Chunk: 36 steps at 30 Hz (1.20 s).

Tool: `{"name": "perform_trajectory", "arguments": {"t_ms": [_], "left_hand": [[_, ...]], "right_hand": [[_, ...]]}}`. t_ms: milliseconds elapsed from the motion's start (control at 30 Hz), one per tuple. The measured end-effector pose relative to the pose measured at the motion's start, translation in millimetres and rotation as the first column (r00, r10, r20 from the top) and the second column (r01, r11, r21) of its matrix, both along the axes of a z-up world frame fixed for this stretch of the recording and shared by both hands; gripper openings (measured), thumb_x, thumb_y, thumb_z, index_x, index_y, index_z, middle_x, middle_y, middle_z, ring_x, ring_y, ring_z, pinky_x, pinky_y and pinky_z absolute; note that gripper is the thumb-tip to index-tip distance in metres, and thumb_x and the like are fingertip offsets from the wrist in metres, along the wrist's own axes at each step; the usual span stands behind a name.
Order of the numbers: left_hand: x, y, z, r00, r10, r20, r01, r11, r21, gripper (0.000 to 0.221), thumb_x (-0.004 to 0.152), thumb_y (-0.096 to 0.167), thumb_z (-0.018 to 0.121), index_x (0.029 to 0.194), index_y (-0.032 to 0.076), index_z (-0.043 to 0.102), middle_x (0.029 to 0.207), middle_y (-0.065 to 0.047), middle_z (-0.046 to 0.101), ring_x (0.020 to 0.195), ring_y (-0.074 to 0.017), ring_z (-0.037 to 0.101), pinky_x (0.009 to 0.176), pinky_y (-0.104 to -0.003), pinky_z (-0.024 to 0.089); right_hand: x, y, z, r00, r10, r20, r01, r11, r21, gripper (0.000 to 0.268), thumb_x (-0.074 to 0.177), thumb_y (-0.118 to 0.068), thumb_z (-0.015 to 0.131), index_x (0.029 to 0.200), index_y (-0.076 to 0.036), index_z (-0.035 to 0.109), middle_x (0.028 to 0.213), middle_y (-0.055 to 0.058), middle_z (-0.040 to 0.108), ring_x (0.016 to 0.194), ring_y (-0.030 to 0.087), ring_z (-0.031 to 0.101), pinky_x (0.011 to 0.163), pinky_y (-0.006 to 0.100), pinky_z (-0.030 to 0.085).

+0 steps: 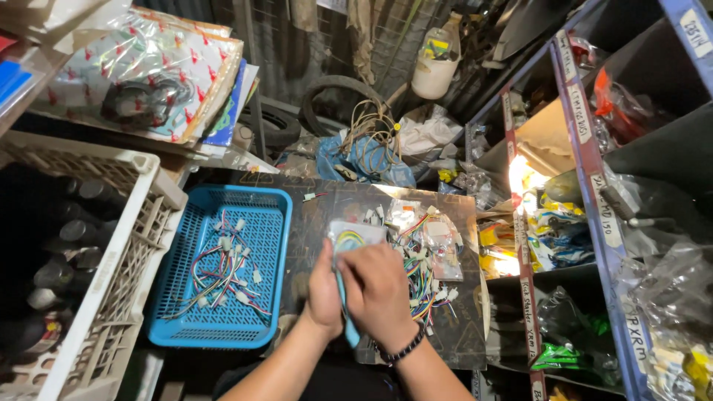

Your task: Clean electrical wiring harnesses using a cloth.

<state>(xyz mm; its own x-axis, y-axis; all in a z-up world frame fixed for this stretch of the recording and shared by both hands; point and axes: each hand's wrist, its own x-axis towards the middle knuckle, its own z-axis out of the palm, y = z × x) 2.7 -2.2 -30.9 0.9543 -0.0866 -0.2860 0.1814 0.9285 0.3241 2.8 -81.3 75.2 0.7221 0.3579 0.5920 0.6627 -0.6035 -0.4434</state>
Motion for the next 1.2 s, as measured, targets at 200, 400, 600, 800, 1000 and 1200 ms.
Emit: {"name": "perform_trajectory", "arguments": {"t_ms": [200, 400, 600, 800, 1000, 1200], "left_hand": [[5.6, 13.5, 16.4, 0.988, -0.062, 0.144, 0.084, 0.985, -0.148, 0.054, 0.100, 0.038, 0.052, 0.134, -0.003, 0.060, 0.116, -0.020, 0.071, 0.099, -0.0262, 0.068, 0.095, -0.036, 0.050], [-1.5, 11.4, 15.2, 0.993, -0.040, 0.109, 0.062, 0.976, -0.208, 0.056, 0.105, 0.040, 0.040, 0.137, -0.002, 0.057, 0.119, -0.021, 0.071, 0.100, -0.0308, 0.069, 0.096, -0.041, 0.052], [-1.2, 6.9, 21.8, 0.991, 0.128, -0.023, -0.129, 0.991, -0.044, 0.044, 0.106, 0.024, 0.043, 0.127, -0.009, 0.062, 0.119, -0.022, 0.072, 0.098, -0.0274, 0.069, 0.086, -0.033, 0.054], [-1.2, 10.1, 17.8, 0.992, 0.113, 0.050, -0.113, 0.994, -0.012, 0.055, 0.107, 0.032, 0.036, 0.134, -0.010, 0.059, 0.115, -0.023, 0.072, 0.100, -0.0299, 0.070, 0.095, -0.040, 0.052], [-2.0, 4.5, 14.5, 0.982, 0.129, -0.135, -0.108, 0.982, 0.156, 0.038, 0.104, 0.022, 0.050, 0.123, -0.009, 0.062, 0.113, -0.020, 0.071, 0.096, -0.0237, 0.066, 0.087, -0.034, 0.051], [-12.1, -2.3, 17.9, 0.991, -0.016, -0.135, 0.049, 0.967, 0.248, 0.037, 0.103, 0.019, 0.053, 0.125, -0.007, 0.067, 0.110, -0.016, 0.072, 0.091, -0.0190, 0.062, 0.082, -0.030, 0.048]], "right_hand": [[-18.3, -4.3, -3.2, 0.995, 0.084, -0.055, -0.084, 0.996, -0.011, 0.020, 0.078, -0.003, 0.069, 0.099, -0.003, 0.065, 0.090, 0.012, 0.068, 0.079, 0.030, 0.060, 0.081, 0.039, 0.052], [-22.9, -21.3, -16.1, 0.999, -0.031, -0.031, 0.025, 0.982, -0.187, 0.020, 0.078, -0.008, 0.071, 0.098, -0.011, 0.070, 0.088, 0.006, 0.065, 0.087, 0.028, 0.057, 0.084, 0.039, 0.046], [2.9, -19.9, -21.7, 0.992, -0.111, -0.054, 0.109, 0.993, -0.048, 0.011, 0.085, -0.007, 0.067, 0.096, -0.005, 0.066, 0.090, 0.010, 0.066, 0.080, 0.028, 0.060, 0.080, 0.037, 0.048], [-18.3, -16.4, -15.5, 0.997, -0.066, -0.027, 0.064, 0.995, -0.079, 0.009, 0.083, -0.004, 0.066, 0.092, -0.005, 0.064, 0.088, 0.009, 0.065, 0.078, 0.028, 0.058, 0.076, 0.037, 0.048], [9.9, -22.7, -31.1, 0.987, -0.160, -0.004, 0.160, 0.987, -0.007, 0.008, 0.086, -0.005, 0.067, 0.093, -0.003, 0.064, 0.086, 0.010, 0.065, 0.076, 0.028, 0.059, 0.073, 0.037, 0.048], [37.4, -26.4, -16.6, 0.972, -0.229, -0.046, 0.230, 0.973, 0.020, 0.007, 0.085, -0.007, 0.066, 0.090, -0.003, 0.068, 0.081, 0.010, 0.064, 0.074, 0.028, 0.059, 0.072, 0.038, 0.048]]}}
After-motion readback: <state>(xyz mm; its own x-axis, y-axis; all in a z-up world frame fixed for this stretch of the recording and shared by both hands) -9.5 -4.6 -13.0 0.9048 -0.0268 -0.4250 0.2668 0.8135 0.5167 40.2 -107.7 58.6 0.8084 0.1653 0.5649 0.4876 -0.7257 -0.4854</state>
